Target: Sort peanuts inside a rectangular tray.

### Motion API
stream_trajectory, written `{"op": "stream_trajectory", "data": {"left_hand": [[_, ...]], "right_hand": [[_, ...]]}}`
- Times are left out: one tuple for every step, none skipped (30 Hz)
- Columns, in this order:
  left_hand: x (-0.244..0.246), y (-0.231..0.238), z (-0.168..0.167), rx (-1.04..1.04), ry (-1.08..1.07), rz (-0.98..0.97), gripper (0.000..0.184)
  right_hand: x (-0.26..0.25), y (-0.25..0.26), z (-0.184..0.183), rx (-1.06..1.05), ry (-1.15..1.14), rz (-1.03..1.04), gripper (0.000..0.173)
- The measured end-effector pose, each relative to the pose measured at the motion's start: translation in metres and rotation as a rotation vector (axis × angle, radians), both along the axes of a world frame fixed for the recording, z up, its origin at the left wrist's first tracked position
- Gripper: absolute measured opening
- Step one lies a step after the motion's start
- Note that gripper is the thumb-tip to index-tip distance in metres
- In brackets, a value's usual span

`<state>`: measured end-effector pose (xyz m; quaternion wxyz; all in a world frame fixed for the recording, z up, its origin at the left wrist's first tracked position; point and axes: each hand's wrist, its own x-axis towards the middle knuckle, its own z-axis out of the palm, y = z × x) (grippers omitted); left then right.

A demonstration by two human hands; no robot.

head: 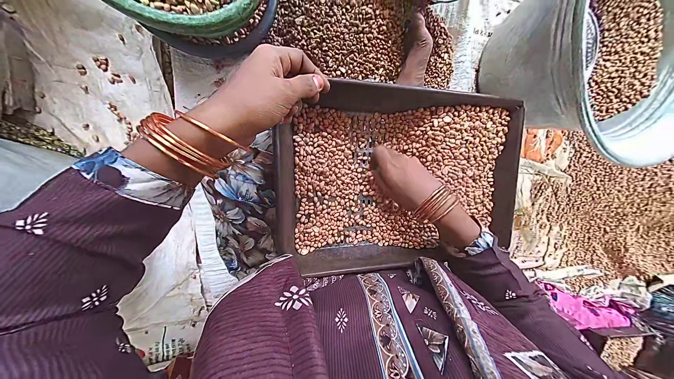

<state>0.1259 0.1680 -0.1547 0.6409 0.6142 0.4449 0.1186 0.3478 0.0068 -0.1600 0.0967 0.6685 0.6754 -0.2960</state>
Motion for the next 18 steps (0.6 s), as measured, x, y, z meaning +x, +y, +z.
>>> {"op": "stream_trajectory", "data": {"left_hand": [[0.0,-0.001,-0.003,0.029,0.008,-0.018,0.012],[0.0,-0.002,-0.006,0.07,0.019,-0.048,0.011],[-0.001,-0.003,-0.008,0.121,0.032,-0.085,0.011],[-0.002,-0.004,-0.01,0.175,0.048,-0.119,0.011],[-0.002,-0.006,-0.011,0.224,0.067,-0.155,0.011],[-0.003,-0.006,-0.011,0.269,0.089,-0.191,0.012],[-0.003,-0.006,-0.01,0.306,0.111,-0.224,0.013],[-0.003,-0.007,-0.01,0.327,0.121,-0.25,0.014],[-0.003,-0.008,-0.009,0.344,0.126,-0.272,0.014],[-0.002,-0.008,-0.008,0.357,0.132,-0.289,0.014],[-0.002,-0.009,-0.008,0.371,0.142,-0.304,0.014],[-0.002,-0.009,-0.007,0.388,0.148,-0.318,0.014],[-0.002,-0.01,-0.008,0.415,0.155,-0.331,0.015],[-0.003,-0.01,-0.008,0.436,0.158,-0.344,0.015],[-0.003,-0.011,-0.009,0.455,0.16,-0.362,0.015],[-0.004,-0.012,-0.009,0.473,0.162,-0.377,0.015],[-0.004,-0.014,-0.009,0.477,0.165,-0.394,0.015],[-0.004,-0.015,-0.008,0.471,0.166,-0.41,0.015]], "right_hand": [[-0.003,-0.005,-0.007,0.092,0.215,0.088,0.018],[-0.005,-0.006,-0.013,0.18,0.392,0.14,0.019],[-0.006,-0.005,-0.011,0.252,0.464,0.145,0.02],[-0.003,-0.004,-0.003,0.299,0.432,0.118,0.02],[0.002,-0.006,0.008,0.323,0.338,0.076,0.02],[0.008,-0.008,0.016,0.314,0.219,0.035,0.018],[0.014,-0.01,0.022,0.262,0.096,-0.007,0.018],[0.016,-0.013,0.024,0.167,-0.016,-0.047,0.019],[0.015,-0.016,0.022,0.029,-0.114,-0.076,0.023],[0.008,-0.018,0.018,-0.148,-0.171,-0.08,0.027],[-0.001,-0.021,0.013,-0.308,-0.16,-0.038,0.029],[-0.009,-0.026,0.008,-0.385,-0.05,0.054,0.029],[-0.013,-0.033,0.002,-0.355,0.146,0.158,0.028],[-0.017,-0.037,-0.002,-0.283,0.364,0.228,0.027],[-0.02,-0.037,-0.003,-0.198,0.524,0.269,0.028],[-0.02,-0.033,-0.001,-0.075,0.596,0.276,0.028],[-0.018,-0.027,0.004,0.065,0.58,0.259,0.027],[-0.014,-0.02,0.011,0.183,0.499,0.233,0.025]]}}
